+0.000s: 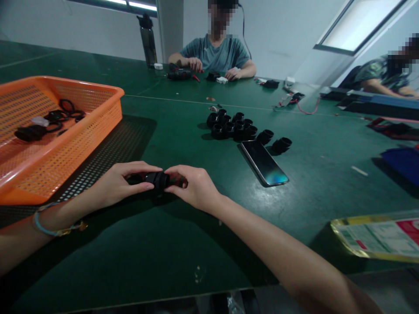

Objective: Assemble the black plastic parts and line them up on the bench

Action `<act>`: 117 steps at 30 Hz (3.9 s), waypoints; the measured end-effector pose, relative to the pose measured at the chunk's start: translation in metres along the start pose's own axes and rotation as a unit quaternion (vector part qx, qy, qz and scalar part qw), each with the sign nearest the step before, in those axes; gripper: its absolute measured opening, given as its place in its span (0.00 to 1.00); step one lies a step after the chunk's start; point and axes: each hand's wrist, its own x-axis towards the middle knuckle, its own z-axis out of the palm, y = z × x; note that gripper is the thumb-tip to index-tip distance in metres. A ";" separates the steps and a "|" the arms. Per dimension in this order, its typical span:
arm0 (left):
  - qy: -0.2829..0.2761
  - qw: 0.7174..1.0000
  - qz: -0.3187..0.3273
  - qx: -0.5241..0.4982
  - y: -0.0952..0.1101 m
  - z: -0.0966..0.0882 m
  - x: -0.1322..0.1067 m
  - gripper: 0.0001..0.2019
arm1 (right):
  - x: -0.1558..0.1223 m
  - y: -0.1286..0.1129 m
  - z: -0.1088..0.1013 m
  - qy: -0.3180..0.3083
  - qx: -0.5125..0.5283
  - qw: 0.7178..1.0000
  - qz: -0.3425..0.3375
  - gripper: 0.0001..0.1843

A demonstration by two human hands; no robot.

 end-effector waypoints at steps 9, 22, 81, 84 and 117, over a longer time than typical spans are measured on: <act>0.003 1.000 0.002 0.006 -0.002 0.001 -0.001 0.18 | 0.000 0.001 0.001 -0.002 0.000 1.000 0.004 0.13; 0.009 1.000 0.015 0.003 -0.002 0.000 -0.001 0.17 | 0.000 0.000 0.000 -0.007 0.002 1.000 -0.001 0.14; 0.057 0.981 0.137 0.123 0.001 0.002 -0.010 0.18 | -0.002 -0.012 0.000 -0.004 -0.031 1.000 0.001 0.12; 0.043 0.987 0.113 0.109 0.002 0.002 -0.009 0.18 | -0.001 -0.014 0.000 -0.010 -0.014 1.000 0.022 0.11; 0.016 0.994 0.057 0.097 0.002 0.004 -0.006 0.17 | -0.003 -0.006 -0.001 0.015 -0.119 0.988 -0.098 0.11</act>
